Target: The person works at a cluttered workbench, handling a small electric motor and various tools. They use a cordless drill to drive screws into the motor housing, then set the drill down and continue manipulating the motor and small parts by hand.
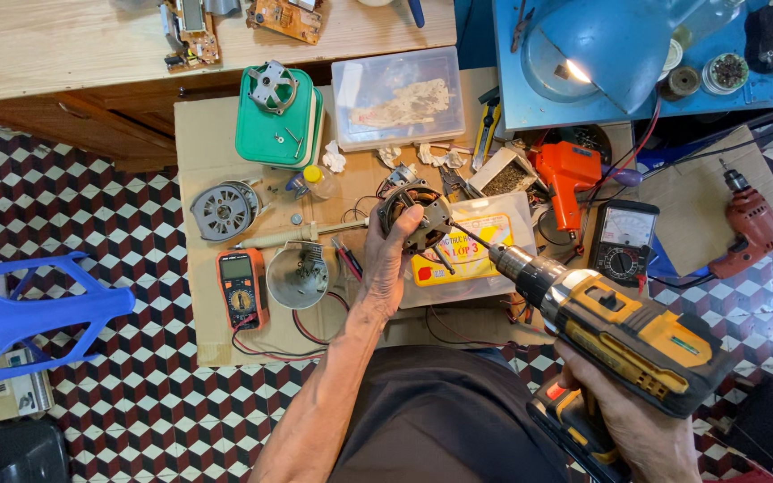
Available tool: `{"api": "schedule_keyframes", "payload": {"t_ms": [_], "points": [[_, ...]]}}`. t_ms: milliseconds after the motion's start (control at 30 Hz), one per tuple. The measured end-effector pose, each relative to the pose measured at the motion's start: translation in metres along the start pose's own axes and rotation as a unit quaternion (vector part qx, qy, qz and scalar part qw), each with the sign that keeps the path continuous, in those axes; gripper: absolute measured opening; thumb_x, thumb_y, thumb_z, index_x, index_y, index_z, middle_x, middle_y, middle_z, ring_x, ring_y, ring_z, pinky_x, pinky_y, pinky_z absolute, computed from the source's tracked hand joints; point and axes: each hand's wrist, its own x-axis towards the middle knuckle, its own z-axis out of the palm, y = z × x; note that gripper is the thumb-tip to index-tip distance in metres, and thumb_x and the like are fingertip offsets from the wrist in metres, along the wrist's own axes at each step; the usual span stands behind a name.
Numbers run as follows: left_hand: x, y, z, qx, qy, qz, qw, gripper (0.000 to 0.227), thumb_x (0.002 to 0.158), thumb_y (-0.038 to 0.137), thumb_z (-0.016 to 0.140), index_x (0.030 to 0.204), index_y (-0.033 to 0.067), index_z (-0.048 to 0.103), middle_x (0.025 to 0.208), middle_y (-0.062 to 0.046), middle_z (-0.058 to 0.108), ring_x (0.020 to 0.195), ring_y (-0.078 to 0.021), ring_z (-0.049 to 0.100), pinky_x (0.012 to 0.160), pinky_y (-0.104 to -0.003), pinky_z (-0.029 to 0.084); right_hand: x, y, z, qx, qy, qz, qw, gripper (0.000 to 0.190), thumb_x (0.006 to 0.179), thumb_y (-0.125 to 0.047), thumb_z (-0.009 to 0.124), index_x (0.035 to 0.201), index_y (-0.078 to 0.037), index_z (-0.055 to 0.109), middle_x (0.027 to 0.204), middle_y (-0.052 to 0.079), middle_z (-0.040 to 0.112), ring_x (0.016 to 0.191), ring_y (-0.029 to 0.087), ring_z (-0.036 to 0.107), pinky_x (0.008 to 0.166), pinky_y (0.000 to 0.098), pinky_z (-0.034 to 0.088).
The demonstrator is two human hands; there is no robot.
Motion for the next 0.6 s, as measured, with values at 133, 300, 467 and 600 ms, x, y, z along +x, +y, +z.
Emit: {"api": "schedule_keyframes", "payload": {"t_ms": [133,300,467,600], "points": [[-0.002,0.001,0.002,0.04,0.006,0.029,0.999,0.074,0.077,0.037,0.083,0.138,0.0089,0.051,0.122,-0.007,0.064,0.11,-0.0144,0.064,0.097,-0.033,0.055,0.002,0.008,-0.005,0.006,-0.043,-0.04,0.998,0.032,0.085,-0.006,0.076,0.116,0.0,0.074,0.091,0.015,0.076,0.075,0.021,0.073,0.066,0.037,0.063],[-0.008,0.01,0.003,0.151,-0.035,0.091,0.984,0.088,0.076,0.034,0.084,0.149,0.0083,0.041,0.124,-0.008,0.067,0.114,-0.0147,0.066,0.104,-0.031,0.052,0.003,0.02,-0.017,-0.097,-0.132,-0.232,0.959,0.038,0.086,-0.007,0.069,0.124,-0.009,0.07,0.108,0.011,0.073,0.092,0.02,0.071,0.081,0.0374,0.058],[-0.01,0.02,0.005,0.097,-0.037,0.081,0.991,0.087,0.077,0.03,0.083,0.152,0.0054,0.045,0.123,-0.008,0.067,0.113,-0.017,0.066,0.102,-0.033,0.053,0.009,0.023,-0.026,-0.318,-0.14,-0.397,0.849,0.047,0.087,-0.007,0.062,0.132,-0.018,0.067,0.126,0.007,0.07,0.109,0.019,0.069,0.095,0.0377,0.053],[-0.008,0.02,0.005,0.074,-0.046,0.112,0.99,0.084,0.079,0.026,0.082,0.152,0.0059,0.044,0.126,-0.009,0.066,0.115,-0.0168,0.064,0.105,-0.033,0.051,0.008,0.028,-0.02,-0.358,-0.141,-0.454,0.803,0.053,0.088,-0.008,0.056,0.139,-0.022,0.062,0.141,0.007,0.065,0.123,0.021,0.065,0.105,0.0401,0.047]]}}
